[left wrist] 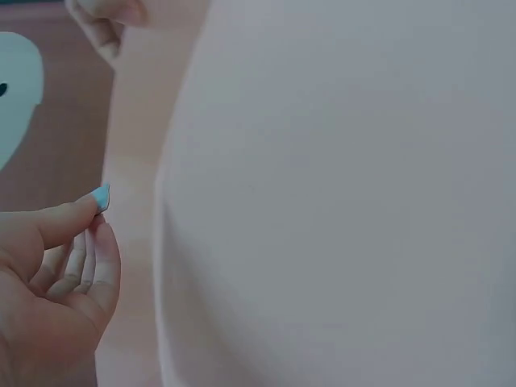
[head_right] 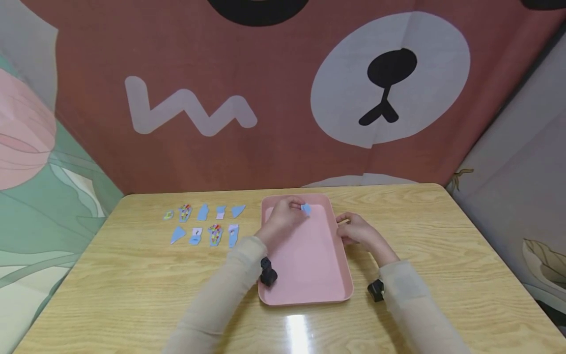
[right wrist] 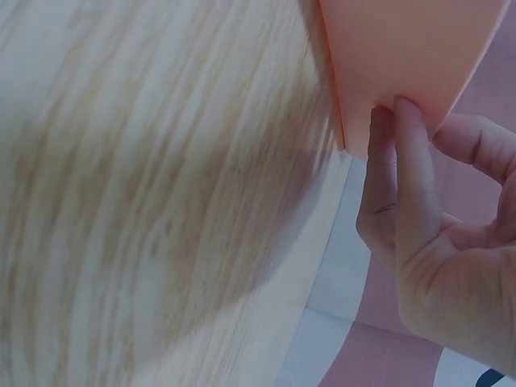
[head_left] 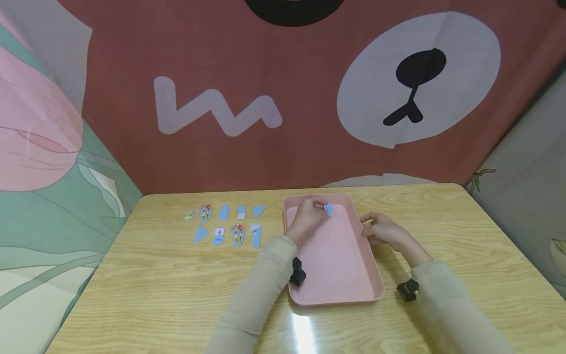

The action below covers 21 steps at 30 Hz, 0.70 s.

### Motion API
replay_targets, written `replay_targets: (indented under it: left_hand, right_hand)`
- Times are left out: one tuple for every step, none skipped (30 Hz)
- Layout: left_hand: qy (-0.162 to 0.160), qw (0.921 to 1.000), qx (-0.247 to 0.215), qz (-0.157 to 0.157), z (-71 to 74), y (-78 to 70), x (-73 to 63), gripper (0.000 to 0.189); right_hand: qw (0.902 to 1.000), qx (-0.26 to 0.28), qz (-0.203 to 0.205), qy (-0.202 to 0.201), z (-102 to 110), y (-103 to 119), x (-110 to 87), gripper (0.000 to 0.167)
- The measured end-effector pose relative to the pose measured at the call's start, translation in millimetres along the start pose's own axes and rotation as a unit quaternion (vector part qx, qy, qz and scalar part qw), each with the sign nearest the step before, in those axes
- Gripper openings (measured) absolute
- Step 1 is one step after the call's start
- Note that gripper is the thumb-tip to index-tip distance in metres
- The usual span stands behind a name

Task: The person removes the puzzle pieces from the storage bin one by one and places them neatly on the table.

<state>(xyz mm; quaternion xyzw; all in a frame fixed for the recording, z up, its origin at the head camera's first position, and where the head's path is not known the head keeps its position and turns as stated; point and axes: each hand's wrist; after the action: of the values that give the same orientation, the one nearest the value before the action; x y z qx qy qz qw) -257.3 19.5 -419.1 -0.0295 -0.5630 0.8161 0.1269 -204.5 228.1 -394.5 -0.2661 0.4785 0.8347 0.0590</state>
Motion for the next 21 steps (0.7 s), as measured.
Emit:
replay_targets:
  left_hand:
    - [0.001, 0.9999, -0.013, 0.003, 1.1, -1.8, -0.3, 0.022]
    - [0.002, 0.9996, -0.026, 0.008, 2.3, -3.6, -0.2, 0.023]
    - [0.003, 0.9991, -0.041, 0.013, 3.5, -5.6, -0.1, 0.025]
    - [0.004, 0.9985, -0.052, 0.016, 4.5, -7.2, 0.1, 0.026]
    - [0.005, 0.9980, -0.060, 0.018, 5.5, -8.8, 0.4, 0.027]
    - [0.007, 0.9974, -0.069, 0.019, 6.7, -11.1, 0.4, 0.028]
    - [0.009, 0.9968, -0.076, 0.022, 7.7, -13.8, -0.2, 0.029]
    - [0.012, 0.9963, -0.082, 0.024, 8.7, -16.1, -0.8, 0.029]
    - [0.017, 0.9962, -0.082, 0.023, 10.0, -18.8, -1.8, 0.029]
    - [0.020, 0.9959, -0.085, 0.023, 11.5, -21.3, -2.8, 0.029]
    - [0.023, 0.9954, -0.090, 0.025, 13.2, -24.3, -4.1, 0.029]
    - [0.025, 0.9947, -0.095, 0.028, 14.9, -27.2, -5.6, 0.029]
    - [0.027, 0.9942, -0.100, 0.030, 16.5, -29.7, -6.8, 0.030]
    - [0.028, 0.9935, -0.106, 0.028, 18.1, -31.2, -7.4, 0.030]
    - [0.028, 0.9930, -0.111, 0.028, 19.7, -32.7, -8.0, 0.030]
    - [0.025, 0.9925, -0.116, 0.029, 21.3, -33.5, -8.5, 0.030]
    - [0.023, 0.9919, -0.121, 0.030, 23.1, -34.1, -9.3, 0.030]
    - [0.023, 0.9917, -0.123, 0.031, 25.0, -33.7, -9.8, 0.031]
    - [0.023, 0.9912, -0.126, 0.031, 27.0, -33.1, -10.2, 0.032]
    - [0.022, 0.9908, -0.129, 0.033, 29.3, -32.3, -10.6, 0.033]
    - [0.020, 0.9906, -0.130, 0.036, 31.7, -31.2, -11.2, 0.034]
  right_hand:
    - [1.0000, 0.000, 0.000, 0.000, 0, 0, 0.0, 0.056]
    - [1.0000, 0.000, -0.001, 0.000, 0, 0, 0.0, 0.056]
    - [1.0000, 0.000, -0.001, 0.000, 0, 0, 0.0, 0.056]
    - [1.0000, 0.000, 0.000, 0.001, 0, 0, -0.1, 0.056]
    - [1.0000, 0.000, 0.000, 0.001, 0, 0, -0.2, 0.056]
    - [1.0000, 0.000, 0.001, 0.001, 0, 1, -0.3, 0.057]
    - [1.0000, 0.000, 0.001, 0.002, 0, 1, -0.4, 0.057]
    - [1.0000, 0.001, 0.002, 0.002, 0, 1, -0.6, 0.057]
    - [1.0000, 0.001, 0.002, 0.002, 0, 1, -0.7, 0.057]
    - [1.0000, 0.002, 0.003, 0.003, 0, 1, -0.9, 0.057]
    - [1.0000, 0.002, 0.003, 0.003, 0, 1, -1.0, 0.057]
    - [1.0000, 0.001, 0.003, 0.004, 0, 1, -1.0, 0.057]
    - [1.0000, 0.000, 0.003, 0.003, 0, 1, -1.0, 0.058]
    - [1.0000, -0.001, 0.002, 0.003, 0, 2, -1.1, 0.058]
    - [1.0000, -0.002, 0.002, 0.002, 0, 2, -1.1, 0.058]
    - [1.0000, -0.004, 0.001, 0.001, 1, 2, -1.1, 0.059]
    - [1.0000, -0.005, 0.000, 0.001, 1, 2, -1.0, 0.059]
    - [1.0000, -0.006, 0.000, 0.000, 1, 2, -1.0, 0.059]
    - [1.0000, -0.007, -0.001, 0.000, 1, 2, -1.0, 0.059]
    - [1.0000, -0.007, -0.001, 0.000, 1, 2, -1.0, 0.059]
    - [1.0000, -0.008, 0.000, 0.001, 1, 2, -0.9, 0.058]
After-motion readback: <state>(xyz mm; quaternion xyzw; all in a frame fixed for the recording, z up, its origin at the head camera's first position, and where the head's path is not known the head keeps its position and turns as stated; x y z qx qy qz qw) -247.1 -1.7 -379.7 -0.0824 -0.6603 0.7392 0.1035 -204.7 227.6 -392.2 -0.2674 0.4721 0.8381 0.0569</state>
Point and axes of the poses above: each hand's wrist, its own x-axis towards the middle knuckle, its own z-axis out of the back of the hand, y = z × x, and after that the axes turned 8 degrees about -z, right-handed
